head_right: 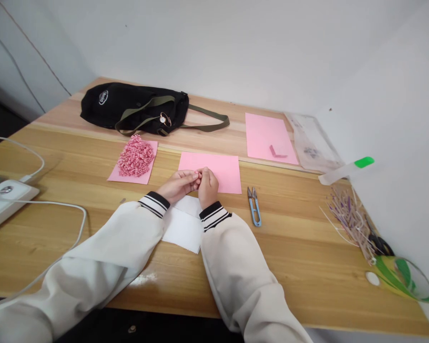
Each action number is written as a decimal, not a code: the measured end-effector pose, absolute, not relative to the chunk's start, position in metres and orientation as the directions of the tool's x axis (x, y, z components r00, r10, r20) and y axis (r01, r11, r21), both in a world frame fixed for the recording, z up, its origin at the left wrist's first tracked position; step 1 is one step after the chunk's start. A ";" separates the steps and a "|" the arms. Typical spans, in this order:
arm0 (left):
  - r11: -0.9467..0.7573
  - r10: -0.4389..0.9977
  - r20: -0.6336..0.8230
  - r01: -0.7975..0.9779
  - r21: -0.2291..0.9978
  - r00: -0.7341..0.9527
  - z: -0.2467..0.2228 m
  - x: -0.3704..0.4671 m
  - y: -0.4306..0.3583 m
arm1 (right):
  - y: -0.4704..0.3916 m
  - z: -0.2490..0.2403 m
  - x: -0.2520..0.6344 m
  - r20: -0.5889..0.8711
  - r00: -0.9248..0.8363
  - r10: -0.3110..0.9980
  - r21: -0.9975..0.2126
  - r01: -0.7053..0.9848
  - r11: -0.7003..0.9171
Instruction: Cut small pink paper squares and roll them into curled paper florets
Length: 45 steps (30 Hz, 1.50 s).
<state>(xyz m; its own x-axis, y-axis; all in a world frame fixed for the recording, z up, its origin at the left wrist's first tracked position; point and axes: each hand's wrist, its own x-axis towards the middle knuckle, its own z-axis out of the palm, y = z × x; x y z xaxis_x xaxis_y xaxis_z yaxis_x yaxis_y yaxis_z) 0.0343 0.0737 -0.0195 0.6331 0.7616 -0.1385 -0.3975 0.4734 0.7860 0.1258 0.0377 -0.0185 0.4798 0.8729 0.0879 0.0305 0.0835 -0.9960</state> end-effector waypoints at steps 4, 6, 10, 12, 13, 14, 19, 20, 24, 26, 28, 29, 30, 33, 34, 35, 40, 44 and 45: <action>0.473 0.761 -0.138 -0.397 0.787 0.633 -0.020 0.034 0.074 | 0.038 -0.019 0.126 0.080 0.485 0.871 -0.997 0.030 0.075; 0.476 0.760 -0.144 -0.392 0.787 0.634 -0.019 0.034 0.074 | 0.038 -0.019 0.126 0.087 0.482 0.872 -0.996 0.034 0.080; 0.478 0.761 -0.149 -0.390 0.787 0.632 -0.019 0.034 0.073 | 0.038 -0.020 0.127 0.102 0.474 0.875 -0.995 0.045 0.091; 0.476 0.762 -0.148 -0.391 0.788 0.630 -0.019 0.034 0.073 | 0.038 -0.020 0.127 0.096 0.477 0.874 -0.995 0.043 0.085; 0.475 0.763 -0.147 -0.391 0.788 0.630 -0.019 0.034 0.074 | 0.038 -0.020 0.127 0.092 0.478 0.873 -0.996 0.042 0.082; 0.473 0.763 -0.145 -0.391 0.790 0.630 -0.019 0.034 0.074 | 0.038 -0.020 0.127 0.089 0.479 0.873 -0.996 0.041 0.080; 0.470 0.760 -0.137 -0.392 0.791 0.636 -0.019 0.034 0.074 | 0.038 -0.018 0.126 0.084 0.482 0.872 -0.996 0.035 0.076; 0.470 0.760 -0.136 -0.392 0.791 0.635 -0.020 0.034 0.074 | 0.038 -0.018 0.126 0.083 0.482 0.872 -0.997 0.033 0.076; 0.468 0.761 -0.136 -0.393 0.791 0.634 -0.020 0.034 0.074 | 0.038 -0.019 0.126 0.084 0.481 0.873 -0.996 0.030 0.080; 0.470 0.759 -0.132 -0.396 0.789 0.638 -0.021 0.034 0.074 | 0.038 -0.019 0.126 0.087 0.481 0.873 -0.996 0.032 0.082; 0.470 0.759 -0.129 -0.401 0.786 0.638 -0.021 0.034 0.074 | 0.038 -0.019 0.127 0.091 0.479 0.873 -0.996 0.033 0.086; 0.470 0.760 -0.129 -0.402 0.786 0.637 -0.021 0.034 0.074 | 0.038 -0.019 0.127 0.092 0.479 0.873 -0.996 0.033 0.087; 0.471 0.761 -0.130 -0.403 0.785 0.635 -0.021 0.034 0.073 | 0.038 -0.019 0.127 0.092 0.478 0.873 -0.996 0.032 0.087; 0.472 0.760 -0.131 -0.403 0.784 0.636 -0.020 0.034 0.073 | 0.038 -0.019 0.126 0.092 0.478 0.873 -0.995 0.025 0.092; 0.473 0.760 -0.131 -0.404 0.783 0.636 -0.019 0.034 0.073 | 0.038 -0.019 0.126 0.094 0.478 0.874 -0.995 0.022 0.096; 0.474 0.760 -0.131 -0.404 0.782 0.637 -0.019 0.034 0.073 | 0.038 -0.019 0.126 0.097 0.478 0.873 -0.995 0.021 0.099; 0.479 0.757 -0.132 -0.406 0.778 0.640 -0.019 0.034 0.073 | 0.039 -0.020 0.126 0.099 0.484 0.870 -0.995 0.026 0.098; 0.477 0.758 -0.131 -0.407 0.779 0.639 -0.020 0.034 0.073 | 0.039 -0.020 0.127 0.097 0.486 0.869 -0.995 0.041 0.088; 0.477 0.758 -0.130 -0.408 0.779 0.639 -0.020 0.034 0.074 | 0.039 -0.020 0.127 0.097 0.485 0.869 -0.995 0.044 0.087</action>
<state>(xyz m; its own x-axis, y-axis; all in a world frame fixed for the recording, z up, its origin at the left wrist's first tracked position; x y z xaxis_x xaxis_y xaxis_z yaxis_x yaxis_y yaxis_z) 0.0340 0.0735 -0.0198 0.6391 0.7580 -0.1300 -0.4075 0.4771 0.7787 0.1270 0.0386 -0.0202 0.4848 0.8692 0.0973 0.0440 0.0868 -0.9952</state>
